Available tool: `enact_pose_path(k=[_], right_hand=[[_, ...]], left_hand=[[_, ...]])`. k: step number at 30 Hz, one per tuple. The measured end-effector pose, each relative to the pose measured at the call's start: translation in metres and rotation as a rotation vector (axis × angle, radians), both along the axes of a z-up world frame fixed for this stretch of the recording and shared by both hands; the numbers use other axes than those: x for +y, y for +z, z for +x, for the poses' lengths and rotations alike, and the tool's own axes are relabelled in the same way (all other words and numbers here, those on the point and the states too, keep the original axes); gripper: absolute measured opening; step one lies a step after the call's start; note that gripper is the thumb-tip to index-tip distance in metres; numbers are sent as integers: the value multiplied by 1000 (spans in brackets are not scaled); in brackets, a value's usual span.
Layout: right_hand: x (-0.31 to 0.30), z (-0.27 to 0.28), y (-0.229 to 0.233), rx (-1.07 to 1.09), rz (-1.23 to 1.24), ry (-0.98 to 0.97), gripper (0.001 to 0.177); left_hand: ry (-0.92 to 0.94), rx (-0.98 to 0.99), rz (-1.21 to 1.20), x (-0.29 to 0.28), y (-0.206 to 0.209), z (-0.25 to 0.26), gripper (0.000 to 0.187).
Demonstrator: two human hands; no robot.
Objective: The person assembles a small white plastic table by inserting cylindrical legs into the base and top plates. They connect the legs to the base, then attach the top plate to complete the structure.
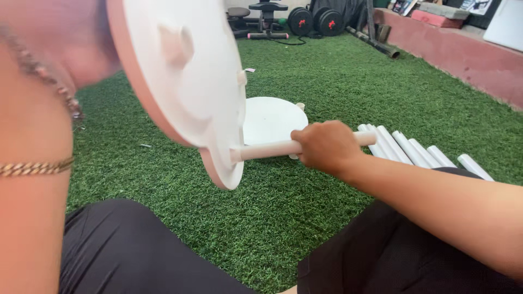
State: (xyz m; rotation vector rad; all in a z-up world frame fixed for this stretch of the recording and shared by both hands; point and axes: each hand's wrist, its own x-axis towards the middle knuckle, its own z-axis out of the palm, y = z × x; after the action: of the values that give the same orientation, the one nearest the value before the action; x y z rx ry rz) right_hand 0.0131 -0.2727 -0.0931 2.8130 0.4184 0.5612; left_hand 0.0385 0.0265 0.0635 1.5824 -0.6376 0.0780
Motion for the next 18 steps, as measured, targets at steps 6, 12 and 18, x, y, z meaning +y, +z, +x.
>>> enact_pose_path(k=[6,12,18], right_hand=[[-2,22,-42,124,9,15,14],[-52,66,-55,507,203,-5,86],[-226,112,-68,475,590,-563,75]], left_hand=[[242,34,153,-9,-23,26,45],[217,172,-139,-23,-45,27,51],[252,194,-140,-23,-46,14,51]])
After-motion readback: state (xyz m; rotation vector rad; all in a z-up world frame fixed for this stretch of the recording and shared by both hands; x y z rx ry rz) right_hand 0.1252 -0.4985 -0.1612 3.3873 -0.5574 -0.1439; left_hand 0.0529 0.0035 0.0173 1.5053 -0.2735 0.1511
